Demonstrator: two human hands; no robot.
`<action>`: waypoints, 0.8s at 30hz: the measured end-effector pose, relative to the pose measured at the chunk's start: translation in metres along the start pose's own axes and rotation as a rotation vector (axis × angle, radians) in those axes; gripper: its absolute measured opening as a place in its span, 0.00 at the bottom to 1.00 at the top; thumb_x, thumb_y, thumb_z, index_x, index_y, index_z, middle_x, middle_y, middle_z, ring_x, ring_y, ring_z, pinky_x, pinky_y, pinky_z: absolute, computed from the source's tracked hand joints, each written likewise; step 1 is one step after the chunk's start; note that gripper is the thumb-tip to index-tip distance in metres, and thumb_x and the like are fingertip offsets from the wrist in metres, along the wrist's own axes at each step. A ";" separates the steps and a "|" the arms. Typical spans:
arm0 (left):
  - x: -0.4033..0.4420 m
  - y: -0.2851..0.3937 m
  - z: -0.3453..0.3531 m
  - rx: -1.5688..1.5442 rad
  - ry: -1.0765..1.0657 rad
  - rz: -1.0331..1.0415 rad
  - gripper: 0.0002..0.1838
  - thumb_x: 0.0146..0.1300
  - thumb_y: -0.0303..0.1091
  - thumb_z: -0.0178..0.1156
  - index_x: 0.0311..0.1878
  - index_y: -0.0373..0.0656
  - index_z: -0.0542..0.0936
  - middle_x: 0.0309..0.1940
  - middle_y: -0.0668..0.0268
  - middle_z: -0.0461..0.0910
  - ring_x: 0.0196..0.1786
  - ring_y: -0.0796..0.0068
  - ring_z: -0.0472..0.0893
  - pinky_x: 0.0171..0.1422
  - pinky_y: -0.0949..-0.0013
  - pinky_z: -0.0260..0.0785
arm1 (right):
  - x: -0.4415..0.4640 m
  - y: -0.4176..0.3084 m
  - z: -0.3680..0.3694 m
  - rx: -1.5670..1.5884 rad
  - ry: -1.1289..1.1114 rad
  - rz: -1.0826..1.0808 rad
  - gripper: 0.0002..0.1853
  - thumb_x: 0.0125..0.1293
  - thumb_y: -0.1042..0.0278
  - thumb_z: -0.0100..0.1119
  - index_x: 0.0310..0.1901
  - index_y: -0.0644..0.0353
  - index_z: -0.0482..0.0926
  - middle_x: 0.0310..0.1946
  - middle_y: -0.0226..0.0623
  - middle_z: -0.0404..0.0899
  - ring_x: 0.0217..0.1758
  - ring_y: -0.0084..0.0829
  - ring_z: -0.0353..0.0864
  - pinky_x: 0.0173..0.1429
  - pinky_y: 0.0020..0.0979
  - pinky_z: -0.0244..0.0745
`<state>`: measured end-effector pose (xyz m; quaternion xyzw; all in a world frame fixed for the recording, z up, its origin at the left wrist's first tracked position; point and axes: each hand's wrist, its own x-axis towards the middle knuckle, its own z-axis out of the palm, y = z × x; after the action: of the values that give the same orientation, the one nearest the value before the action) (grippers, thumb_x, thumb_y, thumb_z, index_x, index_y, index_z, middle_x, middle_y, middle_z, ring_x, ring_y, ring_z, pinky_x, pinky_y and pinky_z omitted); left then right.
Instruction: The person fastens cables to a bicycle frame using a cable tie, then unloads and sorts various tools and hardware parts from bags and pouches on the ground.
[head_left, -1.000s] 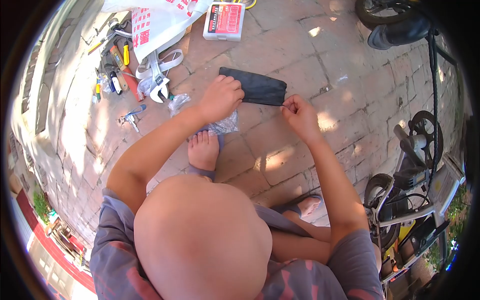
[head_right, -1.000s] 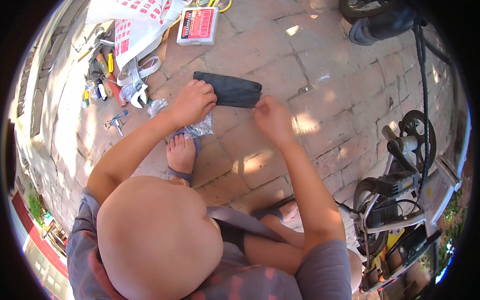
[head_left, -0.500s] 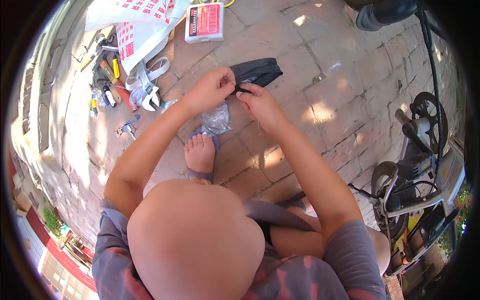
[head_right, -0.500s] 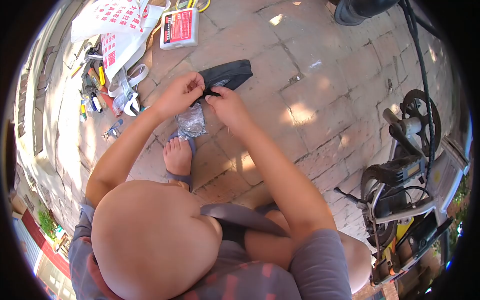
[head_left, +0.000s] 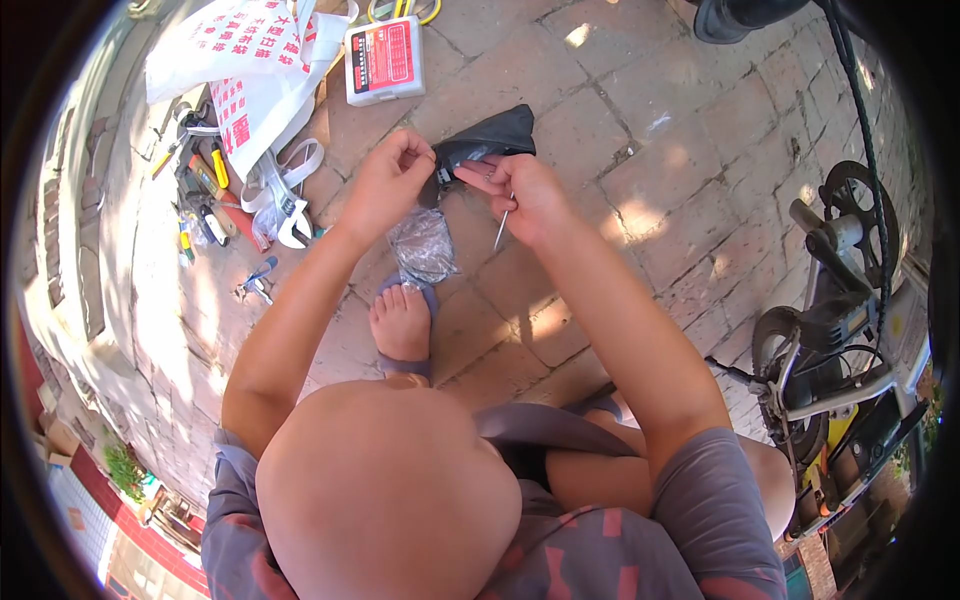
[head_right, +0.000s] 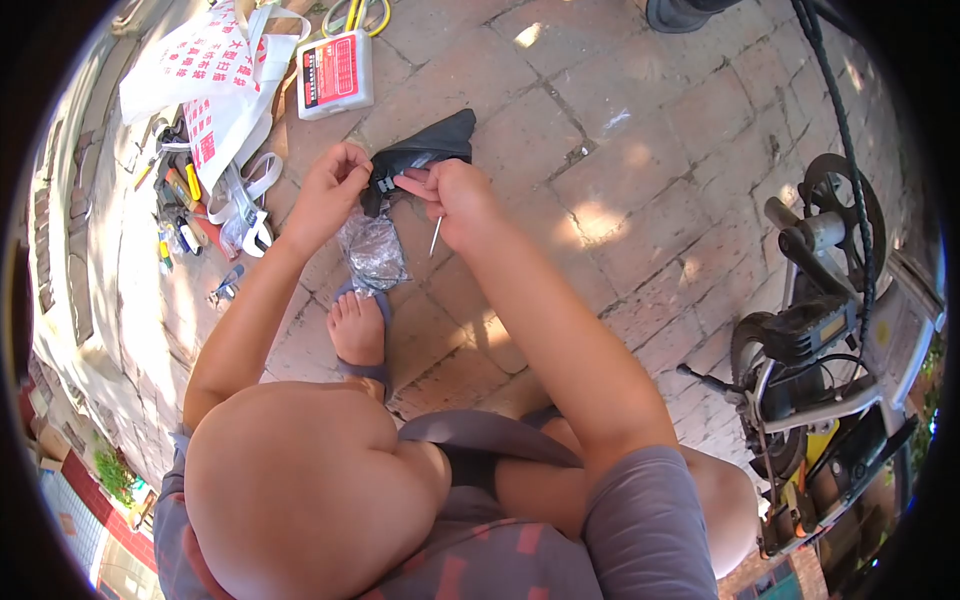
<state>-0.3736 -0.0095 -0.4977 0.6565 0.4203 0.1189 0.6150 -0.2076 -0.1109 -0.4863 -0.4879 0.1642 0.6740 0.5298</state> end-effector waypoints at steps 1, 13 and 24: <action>-0.001 -0.001 -0.002 -0.011 0.007 -0.004 0.03 0.65 0.26 0.55 0.40 0.39 0.73 0.31 0.73 0.73 0.35 0.86 0.71 0.39 0.79 0.65 | 0.002 0.001 0.000 -0.009 -0.013 -0.028 0.16 0.54 0.83 0.42 0.46 0.72 0.70 0.46 0.48 0.76 0.53 0.39 0.83 0.19 0.19 0.56; -0.013 -0.001 -0.001 0.005 0.060 -0.039 0.05 0.61 0.28 0.59 0.38 0.38 0.76 0.29 0.70 0.76 0.32 0.83 0.74 0.36 0.75 0.68 | 0.008 0.018 0.008 -0.441 0.092 -0.243 0.16 0.62 0.79 0.44 0.51 0.73 0.72 0.40 0.45 0.78 0.33 0.32 0.84 0.23 0.26 0.67; -0.013 -0.001 0.009 0.258 0.158 0.126 0.05 0.60 0.28 0.59 0.36 0.36 0.77 0.27 0.63 0.77 0.30 0.74 0.76 0.37 0.70 0.69 | 0.011 -0.012 -0.003 -0.195 -0.194 -0.185 0.11 0.64 0.78 0.44 0.46 0.65 0.74 0.41 0.38 0.81 0.31 0.26 0.82 0.20 0.21 0.57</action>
<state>-0.3762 -0.0251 -0.4959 0.7438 0.4369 0.1535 0.4820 -0.1950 -0.1021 -0.4934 -0.4827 0.0008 0.6791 0.5530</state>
